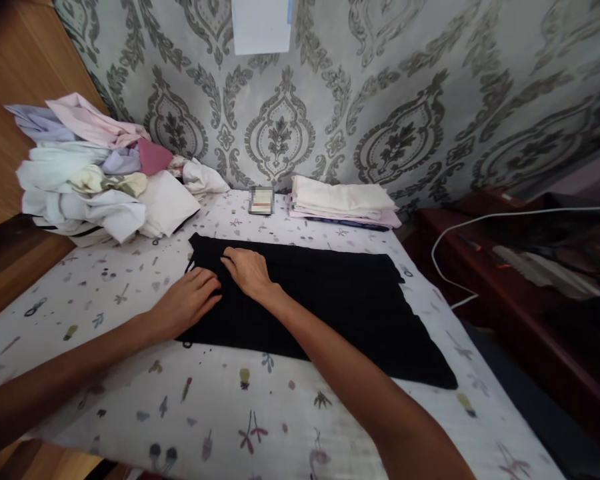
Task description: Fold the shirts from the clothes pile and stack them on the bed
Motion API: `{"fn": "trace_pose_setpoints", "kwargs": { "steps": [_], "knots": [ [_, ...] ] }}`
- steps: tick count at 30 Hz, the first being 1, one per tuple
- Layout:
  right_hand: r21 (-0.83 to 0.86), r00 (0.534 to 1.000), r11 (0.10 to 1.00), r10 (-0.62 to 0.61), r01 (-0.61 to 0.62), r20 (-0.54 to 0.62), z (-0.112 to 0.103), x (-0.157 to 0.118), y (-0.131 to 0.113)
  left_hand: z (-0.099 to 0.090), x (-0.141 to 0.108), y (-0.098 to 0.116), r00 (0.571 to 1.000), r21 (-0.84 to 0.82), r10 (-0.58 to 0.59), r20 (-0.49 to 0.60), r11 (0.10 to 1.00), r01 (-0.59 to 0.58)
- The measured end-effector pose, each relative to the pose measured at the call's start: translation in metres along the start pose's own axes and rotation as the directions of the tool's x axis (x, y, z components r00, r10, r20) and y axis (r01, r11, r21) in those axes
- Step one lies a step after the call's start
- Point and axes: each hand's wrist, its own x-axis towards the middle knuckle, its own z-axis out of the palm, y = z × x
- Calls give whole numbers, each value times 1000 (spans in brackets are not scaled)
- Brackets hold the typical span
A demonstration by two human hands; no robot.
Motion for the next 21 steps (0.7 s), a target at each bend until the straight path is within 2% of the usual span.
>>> {"fn": "trace_pose_setpoints", "kwargs": {
  "steps": [3,5,8,11,14,17,21],
  "knots": [
    [-57,999,998,38,-38,3,0,-1,-1,17,-6,-2,998,-38,-35,-54,999,33],
    [-101,999,994,34,-38,-40,-3,-1,-2,23,-9,-4,996,-25,-60,-65,998,59],
    [-96,991,994,-67,56,-113,-9,5,-8,27,-10,-5,996,0,-85,-29,996,85],
    [15,989,989,-147,147,12,-14,18,-18,26,-8,-5,996,13,-93,7,996,93],
    [-6,983,994,-104,106,152,-15,33,-33,25,-6,-4,995,29,-91,46,996,90],
    [-99,985,994,-38,55,168,-12,45,-45,25,-5,-5,993,25,-88,74,996,86],
    [-92,987,996,10,5,161,-8,52,-44,27,-6,-6,994,10,-80,72,997,80]
  ]
}}
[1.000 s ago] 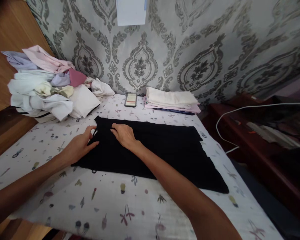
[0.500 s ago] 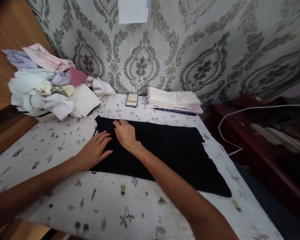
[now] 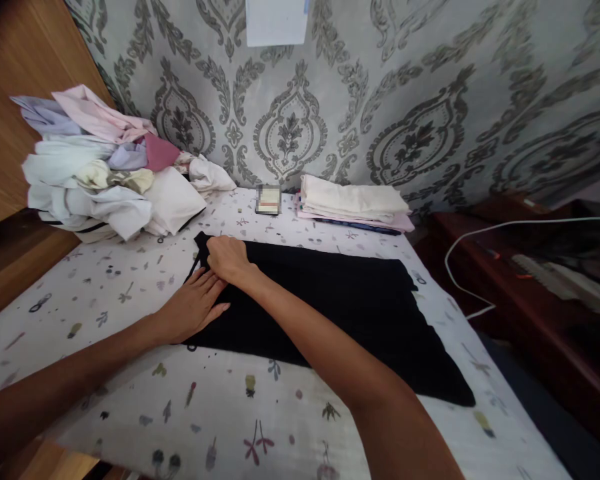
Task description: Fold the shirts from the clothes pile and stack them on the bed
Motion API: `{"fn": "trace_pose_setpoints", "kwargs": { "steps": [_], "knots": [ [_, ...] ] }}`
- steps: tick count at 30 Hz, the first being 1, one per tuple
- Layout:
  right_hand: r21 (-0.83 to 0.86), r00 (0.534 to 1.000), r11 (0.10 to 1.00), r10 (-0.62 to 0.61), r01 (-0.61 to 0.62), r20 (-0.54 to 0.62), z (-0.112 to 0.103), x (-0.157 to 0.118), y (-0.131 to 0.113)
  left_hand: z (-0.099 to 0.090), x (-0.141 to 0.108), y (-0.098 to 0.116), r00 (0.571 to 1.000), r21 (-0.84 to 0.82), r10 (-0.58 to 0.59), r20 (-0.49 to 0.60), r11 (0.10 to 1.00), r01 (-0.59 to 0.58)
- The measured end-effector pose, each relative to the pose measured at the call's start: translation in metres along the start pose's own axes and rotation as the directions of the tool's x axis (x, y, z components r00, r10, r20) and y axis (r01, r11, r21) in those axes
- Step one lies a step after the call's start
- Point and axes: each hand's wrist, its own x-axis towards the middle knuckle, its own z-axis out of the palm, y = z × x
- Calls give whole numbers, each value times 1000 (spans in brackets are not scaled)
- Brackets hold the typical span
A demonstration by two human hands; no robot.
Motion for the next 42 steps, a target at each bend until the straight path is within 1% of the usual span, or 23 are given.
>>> {"fn": "trace_pose_setpoints", "kwargs": {
  "steps": [2,4,5,7,12,16,18,20,22,23,24,25,26,27,28,29,30,32,35,37,39,42],
  "knots": [
    [134,998,990,58,-54,-26,4,3,7,0,-1,0,1000,-1,6,-8,1000,-6],
    [291,989,949,141,-125,-34,9,7,16,-1,-1,1,1000,3,13,-7,1000,-13],
    [342,984,927,173,-153,-30,12,9,20,-1,-1,2,1000,6,15,-3,1000,-15],
    [363,980,916,196,-173,-28,18,11,24,-3,-1,3,1000,16,13,10,1000,-13],
    [323,983,939,156,-119,-92,27,7,21,-4,-1,3,1000,36,-26,-5,999,26],
    [326,983,942,131,-82,-130,24,5,21,-2,-2,2,999,28,-46,-19,999,46],
    [421,971,905,148,-56,-189,17,2,29,-4,-2,0,998,8,-61,-2,998,61],
    [574,941,819,195,-2,-275,8,-8,42,-11,-2,-3,996,-32,-76,42,996,78],
    [678,901,733,250,62,-354,0,-29,54,-22,1,-8,992,-97,-91,89,990,99],
    [687,884,721,261,89,-388,-3,-42,58,-29,3,-10,991,-131,-102,92,985,114],
    [666,874,737,245,114,-420,-5,-57,60,-36,6,-11,990,-159,-116,75,979,127],
    [617,874,774,193,143,-445,-5,-72,60,-42,9,-11,991,-181,-128,47,974,135],
    [543,885,821,110,176,-453,-3,-87,58,-46,13,-10,991,-199,-130,20,971,132],
    [453,900,866,8,212,-435,1,-99,55,-47,17,-8,993,-217,-115,3,970,113],
    [359,915,901,-93,245,-392,6,-110,52,-46,21,-5,997,-235,-83,3,969,81],
    [270,925,924,-174,272,-338,12,-119,49,-42,25,-3,999,-250,-42,11,967,44],
    [193,930,938,-224,286,-292,18,-125,46,-36,28,-1,1000,-253,-5,17,967,9],
    [85,935,956,-254,282,-247,31,-131,43,-20,32,1,999,-206,42,4,978,-40],
    [20,934,960,-268,280,-236,43,-133,43,0,34,-2,998,-66,55,2,996,-55],
    [5,938,960,-273,281,-212,46,-133,43,6,33,-4,999,4,38,39,999,-38],
    [4,945,964,-262,267,-195,45,-134,42,7,33,-5,998,58,13,66,998,-17],
    [18,946,963,-262,270,-191,40,-140,44,7,30,-4,998,106,-15,69,994,8]
  ]
}}
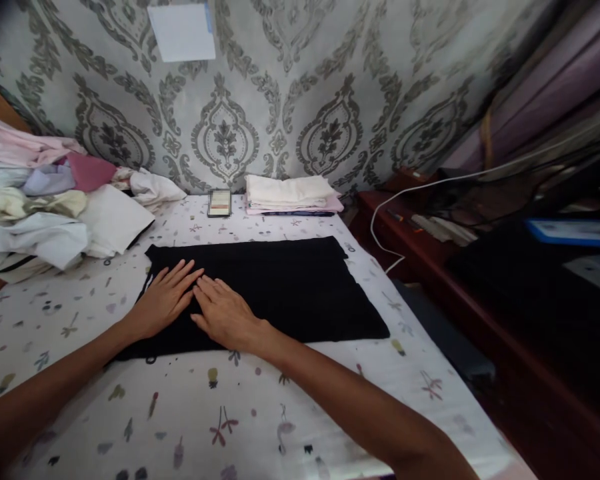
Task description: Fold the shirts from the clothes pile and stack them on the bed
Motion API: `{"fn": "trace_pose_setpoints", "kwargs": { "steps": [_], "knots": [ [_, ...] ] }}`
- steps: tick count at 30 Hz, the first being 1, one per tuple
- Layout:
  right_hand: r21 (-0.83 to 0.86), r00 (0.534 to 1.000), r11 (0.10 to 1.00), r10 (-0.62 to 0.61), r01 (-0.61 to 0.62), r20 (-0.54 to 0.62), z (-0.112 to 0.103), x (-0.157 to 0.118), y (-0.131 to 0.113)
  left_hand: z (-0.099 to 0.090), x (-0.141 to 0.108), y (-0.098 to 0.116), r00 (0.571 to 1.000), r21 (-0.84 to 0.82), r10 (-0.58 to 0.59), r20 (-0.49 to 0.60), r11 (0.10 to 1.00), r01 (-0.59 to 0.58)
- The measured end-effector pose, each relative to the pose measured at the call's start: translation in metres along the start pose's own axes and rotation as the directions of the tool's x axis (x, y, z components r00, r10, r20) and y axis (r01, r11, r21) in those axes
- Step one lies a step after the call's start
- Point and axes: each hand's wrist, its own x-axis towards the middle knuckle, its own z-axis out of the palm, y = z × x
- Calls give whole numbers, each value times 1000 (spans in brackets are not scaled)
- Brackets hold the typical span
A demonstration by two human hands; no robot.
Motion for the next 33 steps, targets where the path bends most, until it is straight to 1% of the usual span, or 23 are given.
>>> {"fn": "trace_pose_setpoints", "kwargs": {
  "steps": [2,3,4,6,8,10,11,13,15,16,19,21,23,25,27,28,29,30,31,33],
  "knots": [
    [9,1000,1000,-1,1,-20,-10,-9,10,0,-2,-2,1000,9,-9,-7,1000,9],
    [3,999,1000,19,-18,-42,-18,-16,18,-1,-1,-3,1000,5,-8,-8,1000,8],
    [-15,996,998,58,-59,-70,-26,-24,30,-3,0,-5,1000,-7,-4,-8,1000,4],
    [-91,976,977,183,-194,-120,-47,-44,59,-10,9,-7,1000,-45,6,-13,999,-7],
    [-205,939,918,317,-338,-132,-69,-66,92,-19,25,-4,999,-93,23,-25,995,-26],
    [-324,898,839,427,-438,-108,-90,-85,122,-26,47,6,998,-137,55,-25,989,-58],
    [-376,875,797,475,-473,-95,-98,-93,135,-27,59,12,997,-155,75,-12,985,-76],
    [-451,824,716,559,-533,-87,-110,-104,153,-22,79,23,994,-175,101,36,980,-93],
    [-489,782,655,616,-577,-98,-117,-110,162,-10,92,30,993,-172,96,72,982,-83],
    [-498,768,635,631,-591,-107,-119,-112,164,-3,95,32,993,-168,91,76,983,-77],
    [-509,760,609,632,-609,-152,-120,-118,165,13,98,30,995,-170,92,49,982,-82],
    [-515,752,592,636,-620,-174,-121,-122,164,16,97,29,994,-178,94,55,981,-83],
    [-512,744,592,649,-623,-155,-124,-126,166,11,95,30,993,-191,87,84,979,-69],
    [-512,730,600,679,-615,-81,-130,-126,171,1,94,32,988,-227,92,127,972,-61],
    [-520,692,585,722,-622,-15,-137,-120,177,-11,94,31,980,-301,116,164,951,-62],
    [-512,672,571,740,-641,-16,-139,-113,180,-17,94,29,979,-340,120,166,939,-58],
    [-490,662,563,749,-665,-37,-139,-105,183,-22,94,25,982,-368,109,155,929,-45],
    [-452,667,571,742,-685,-73,-137,-96,185,-26,92,20,988,-377,80,136,926,-23],
    [-410,683,594,723,-692,-105,-132,-88,187,-27,90,14,993,-361,36,114,932,8],
    [-351,724,652,677,-672,-131,-116,-74,192,-25,83,-2,994,-262,-68,85,961,88]
  ]
}}
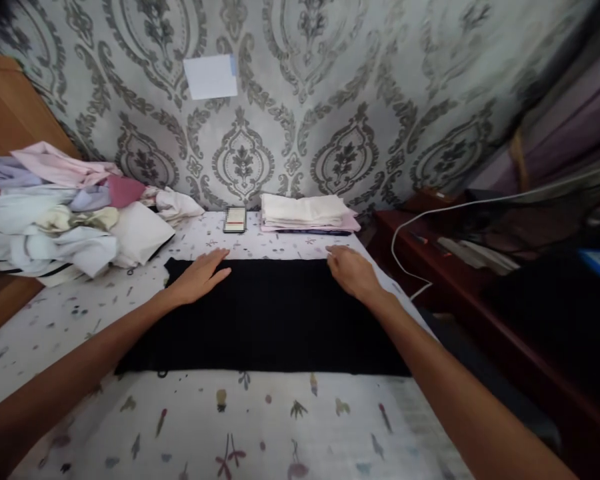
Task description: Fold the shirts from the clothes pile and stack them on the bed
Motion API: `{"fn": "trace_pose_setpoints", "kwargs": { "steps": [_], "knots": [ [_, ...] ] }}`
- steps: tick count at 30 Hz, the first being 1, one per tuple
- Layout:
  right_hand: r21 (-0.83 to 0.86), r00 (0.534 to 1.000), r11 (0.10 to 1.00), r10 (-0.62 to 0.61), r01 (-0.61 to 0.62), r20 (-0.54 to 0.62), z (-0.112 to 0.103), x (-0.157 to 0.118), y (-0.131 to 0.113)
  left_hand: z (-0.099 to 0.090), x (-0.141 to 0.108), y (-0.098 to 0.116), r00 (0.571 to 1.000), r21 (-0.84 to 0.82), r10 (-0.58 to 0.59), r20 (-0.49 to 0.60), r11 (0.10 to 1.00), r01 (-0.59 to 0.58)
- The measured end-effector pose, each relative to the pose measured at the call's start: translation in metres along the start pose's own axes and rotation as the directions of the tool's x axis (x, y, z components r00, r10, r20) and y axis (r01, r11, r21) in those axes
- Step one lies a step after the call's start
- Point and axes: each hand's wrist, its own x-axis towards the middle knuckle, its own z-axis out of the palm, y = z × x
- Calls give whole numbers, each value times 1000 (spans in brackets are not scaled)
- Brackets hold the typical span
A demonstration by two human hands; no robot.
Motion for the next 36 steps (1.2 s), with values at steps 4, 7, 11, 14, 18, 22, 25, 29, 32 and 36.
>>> {"fn": "trace_pose_setpoints", "kwargs": {
  "steps": [4,7,11,14,18,22,25,29,32,36],
  "knots": [
    [-16,999,1000,22,-22,28,40,6,-1,13,-16,-38,982,196,-181,-58,962,189],
    [-34,997,998,54,-52,48,56,5,11,22,-24,-56,966,213,-235,-106,944,253],
    [-38,994,997,72,-69,86,56,5,16,19,-27,-61,941,198,-324,-102,920,338],
    [-34,992,997,79,-76,97,55,6,14,16,-28,-61,923,175,-379,-74,906,386],
    [-9,995,998,59,-58,82,54,4,15,12,-31,-74,925,142,-369,-88,915,378],
    [-12,995,995,96,-97,-23,42,-2,-5,0,-36,-100,914,2,-370,-168,927,376],
    [73,997,997,-30,35,-77,25,-6,-55,-11,-40,-111,893,-189,-382,-238,920,343],
    [343,908,845,-413,412,-73,6,-15,-152,-21,-43,-105,906,-230,-269,-326,953,200],
    [363,847,775,-524,518,-89,1,-22,-209,-23,-45,-97,954,-142,-63,-293,990,22],
    [334,879,827,-476,453,-15,6,-22,-234,-22,-48,-95,987,-102,42,-155,993,-58]
  ]
}}
